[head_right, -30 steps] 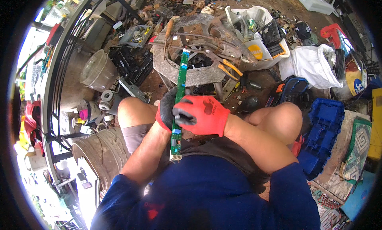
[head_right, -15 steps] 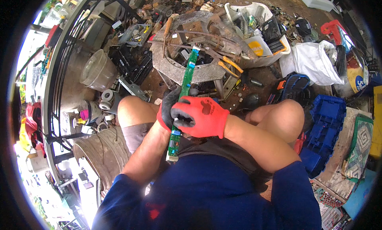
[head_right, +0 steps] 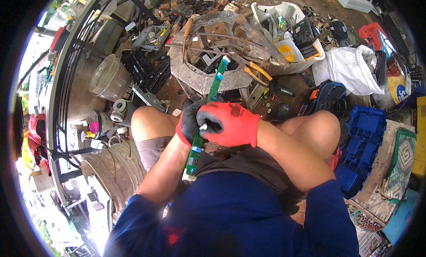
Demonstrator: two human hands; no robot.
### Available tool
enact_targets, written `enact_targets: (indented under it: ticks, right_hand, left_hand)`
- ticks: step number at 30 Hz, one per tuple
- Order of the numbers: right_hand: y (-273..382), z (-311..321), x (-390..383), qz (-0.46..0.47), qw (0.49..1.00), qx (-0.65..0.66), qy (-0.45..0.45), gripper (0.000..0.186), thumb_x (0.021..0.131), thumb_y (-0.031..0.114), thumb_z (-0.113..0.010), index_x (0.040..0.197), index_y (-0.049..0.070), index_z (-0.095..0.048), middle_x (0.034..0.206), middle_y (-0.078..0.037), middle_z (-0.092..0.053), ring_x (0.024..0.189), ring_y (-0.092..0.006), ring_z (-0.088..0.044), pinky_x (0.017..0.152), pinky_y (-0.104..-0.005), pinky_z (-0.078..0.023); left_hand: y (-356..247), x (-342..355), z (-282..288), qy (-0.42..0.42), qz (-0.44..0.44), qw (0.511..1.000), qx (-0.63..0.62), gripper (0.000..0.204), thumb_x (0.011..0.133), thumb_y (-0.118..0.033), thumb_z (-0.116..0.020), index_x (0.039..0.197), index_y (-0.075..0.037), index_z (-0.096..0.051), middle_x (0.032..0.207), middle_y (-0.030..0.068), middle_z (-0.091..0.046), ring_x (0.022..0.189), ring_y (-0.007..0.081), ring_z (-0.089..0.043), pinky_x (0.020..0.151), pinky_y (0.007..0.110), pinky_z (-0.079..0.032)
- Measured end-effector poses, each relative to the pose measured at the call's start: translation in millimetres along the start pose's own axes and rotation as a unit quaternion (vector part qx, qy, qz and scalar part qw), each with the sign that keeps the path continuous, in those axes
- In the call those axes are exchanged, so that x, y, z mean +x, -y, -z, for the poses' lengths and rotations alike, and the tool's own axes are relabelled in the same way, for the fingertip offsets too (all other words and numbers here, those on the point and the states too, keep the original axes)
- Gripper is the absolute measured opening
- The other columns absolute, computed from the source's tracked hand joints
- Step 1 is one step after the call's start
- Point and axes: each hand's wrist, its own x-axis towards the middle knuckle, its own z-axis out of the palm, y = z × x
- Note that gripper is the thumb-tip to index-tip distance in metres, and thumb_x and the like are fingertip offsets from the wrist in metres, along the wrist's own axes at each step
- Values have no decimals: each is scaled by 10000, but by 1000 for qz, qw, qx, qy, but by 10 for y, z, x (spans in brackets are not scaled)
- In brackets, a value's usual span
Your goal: The person sits on the floor in a cluttered workshop and handles a green circuit board, using a screwdriver to remove components. They then pick up a white plastic casing, inspect it, and use pliers to manipulate parts of the casing.
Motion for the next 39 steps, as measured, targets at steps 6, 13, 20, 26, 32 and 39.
enact_targets:
  ticks: [6, 13, 20, 26, 32, 39]
  right_hand:
    - [3, -51, -1, -27, 998, 14, -61, 289, 749, 93, -767, 1003, 42, -638, 927, -130, -660, 824, -301, -668, 736, -365, -535]
    - [-164, -89, 69, -52, 997, -21, -61, 274, 798, 100, -718, 1057, 37, -652, 952, -126, -670, 819, -284, -666, 758, -351, -535]
    - [129, -75, -53, 26, 998, -55, 21, 275, 770, 110, -735, 1018, 72, -625, 908, -122, -635, 807, -313, -658, 700, -389, -535]
    - [-106, -99, 98, -160, 984, -6, -80, 223, 815, 91, -668, 1028, 35, -629, 976, -156, -659, 871, -337, -666, 768, -377, -540]
    - [28, -107, -47, 35, 998, 10, -50, 286, 788, 90, -696, 1063, 51, -625, 948, -142, -651, 849, -344, -658, 762, -383, -539]
    - [-61, -89, 75, -84, 992, -25, -90, 273, 788, 108, -699, 1041, 41, -620, 942, -141, -658, 833, -340, -659, 731, -402, -538]
  left_hand:
    - [-25, 44, 102, 70, -77, 987, 126, 256, 944, -47, -545, 1191, 5, -589, 1095, 106, -673, 938, 166, -665, 819, 296, -560]
    - [22, 39, 176, 30, -44, 983, 173, 297, 881, -80, -669, 1160, 9, -617, 1019, 82, -692, 959, 150, -660, 794, 285, -558]
    - [-134, -23, 124, 111, -198, 883, 410, 306, 874, -68, -651, 1169, 10, -620, 997, 99, -694, 885, 164, -679, 750, 313, -565]
    - [-28, 10, 38, -3, 39, 999, 14, 229, 979, -114, -455, 1084, 2, -622, 968, 110, -685, 755, 167, -667, 675, 258, -544]
    - [-94, -14, 80, 50, -18, 994, 98, 235, 957, -110, -515, 1134, 9, -612, 1014, 130, -693, 884, 197, -681, 737, 315, -571]
    - [-7, -15, 17, 5, -52, 963, 264, 213, 889, -9, -624, 1102, 0, -622, 1029, 88, -688, 918, 170, -669, 801, 300, -562]
